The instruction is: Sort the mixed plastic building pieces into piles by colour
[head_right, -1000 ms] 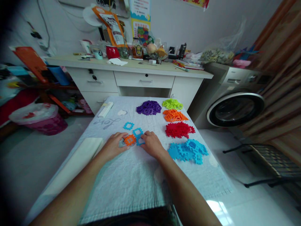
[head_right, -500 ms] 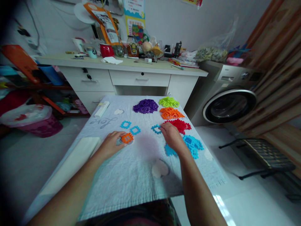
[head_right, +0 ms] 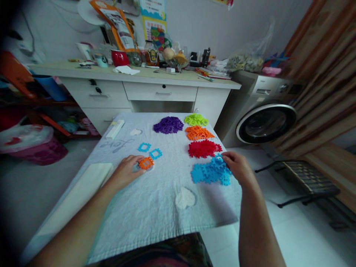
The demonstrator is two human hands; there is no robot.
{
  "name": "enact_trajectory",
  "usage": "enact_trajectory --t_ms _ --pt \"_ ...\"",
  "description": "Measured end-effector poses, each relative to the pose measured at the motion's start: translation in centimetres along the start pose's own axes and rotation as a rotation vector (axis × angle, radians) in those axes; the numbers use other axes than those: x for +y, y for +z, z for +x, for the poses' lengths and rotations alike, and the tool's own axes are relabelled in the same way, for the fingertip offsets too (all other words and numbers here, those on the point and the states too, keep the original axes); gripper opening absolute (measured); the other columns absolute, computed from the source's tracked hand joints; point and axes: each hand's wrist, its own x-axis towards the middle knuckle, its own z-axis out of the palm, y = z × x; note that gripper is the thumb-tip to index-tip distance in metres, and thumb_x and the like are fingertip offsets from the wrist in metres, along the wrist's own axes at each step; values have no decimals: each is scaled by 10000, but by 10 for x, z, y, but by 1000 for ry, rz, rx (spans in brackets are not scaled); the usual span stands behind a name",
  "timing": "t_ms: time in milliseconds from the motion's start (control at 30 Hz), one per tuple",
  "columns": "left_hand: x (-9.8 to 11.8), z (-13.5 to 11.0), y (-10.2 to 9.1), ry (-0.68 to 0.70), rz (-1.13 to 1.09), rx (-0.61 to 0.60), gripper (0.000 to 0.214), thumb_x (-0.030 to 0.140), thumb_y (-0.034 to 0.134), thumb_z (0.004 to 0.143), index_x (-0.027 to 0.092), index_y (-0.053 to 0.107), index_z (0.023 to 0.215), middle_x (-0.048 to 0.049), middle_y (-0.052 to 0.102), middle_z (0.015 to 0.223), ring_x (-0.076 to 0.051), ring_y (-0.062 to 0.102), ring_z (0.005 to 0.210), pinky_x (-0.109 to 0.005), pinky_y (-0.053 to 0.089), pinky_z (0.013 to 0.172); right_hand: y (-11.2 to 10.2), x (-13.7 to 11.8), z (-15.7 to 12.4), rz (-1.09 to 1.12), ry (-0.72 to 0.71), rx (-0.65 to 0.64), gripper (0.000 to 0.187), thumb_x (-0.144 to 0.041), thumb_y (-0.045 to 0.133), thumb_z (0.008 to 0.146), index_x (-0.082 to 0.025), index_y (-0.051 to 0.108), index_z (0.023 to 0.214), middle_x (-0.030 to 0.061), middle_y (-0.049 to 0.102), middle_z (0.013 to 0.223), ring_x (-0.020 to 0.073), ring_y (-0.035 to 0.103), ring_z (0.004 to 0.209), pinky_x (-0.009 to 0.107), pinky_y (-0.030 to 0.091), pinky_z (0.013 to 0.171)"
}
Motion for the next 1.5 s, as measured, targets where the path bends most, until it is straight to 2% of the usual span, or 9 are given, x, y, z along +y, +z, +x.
enact_trajectory --t_ms 233,433,533,667,767,867,1000,1200,1500 --pt "2 1 -1 -2 -12 -1 497 362 622 744 186 591 1208 -86 634 1126 -277 583 1081 -415 442 970 -1 2 1 -346 -40 82 335 -419 571 729 -157 740 852 49 668 690 175 572 612 283 410 574" --pt "2 1 -1 -7 -8 -9 499 362 628 745 191 586 1212 -87 633 1131 -275 581 1083 -418 441 970 8 -41 -11 -465 -206 207 337 -402 541 792 -161 721 944 73 676 798 177 570 646 300 422 636" --pt "0 1 1 -3 -3 0 513 378 635 754 188 574 1227 -93 637 1145 -281 581 1092 -429 440 972 39 -76 -20 -406 -359 130 271 -348 529 845 -170 701 958 66 678 852 166 579 689 289 430 673" --pt "0 0 2 10 -32 33 531 422 661 758 184 573 1225 -103 643 1174 -285 585 1117 -426 440 981 106 -112 -28 -444 -498 -252 202 -239 540 893 -173 686 1016 61 683 909 168 609 803 281 438 744" --pt "0 0 3 7 -76 62 563 442 702 730 191 579 1219 -103 657 1156 -284 602 1105 -421 451 971 157 -121 -32 -552 -581 -518 217 -223 578 896 -174 685 1078 90 671 1023 191 613 927 302 449 820" --pt "-2 0 4 0 -144 70 562 395 716 711 188 583 1217 -98 667 1141 -267 619 1078 -406 473 950 194 -118 -34 -592 -675 -559 333 -200 609 879 -163 633 1208 122 615 1195 222 555 1099 341 427 944" --pt "-6 1 5 -55 -270 83 503 259 593 758 179 555 1253 -75 680 1107 -209 638 997 -373 497 931 223 -106 -36 -580 -755 -519 515 -289 669 857 -174 542 1343 138 505 1363 259 466 1205 392 400 1008" --pt "-8 2 2 -106 -273 68 491 130 434 766 165 562 1238 -80 682 1093 -173 642 940 -368 504 940 239 -92 -32 -585 -769 -480 324 -362 610 919 -193 667 1189 109 566 1262 249 478 1132 374 398 989" --pt "-7 3 4 -128 -256 130 425 218 430 832 183 570 1231 -80 691 1090 -198 653 997 -382 511 939 238 -89 -32 -603 -769 -441 262 -319 459 999 -188 659 1108 109 609 1111 233 510 1011 356 400 881"
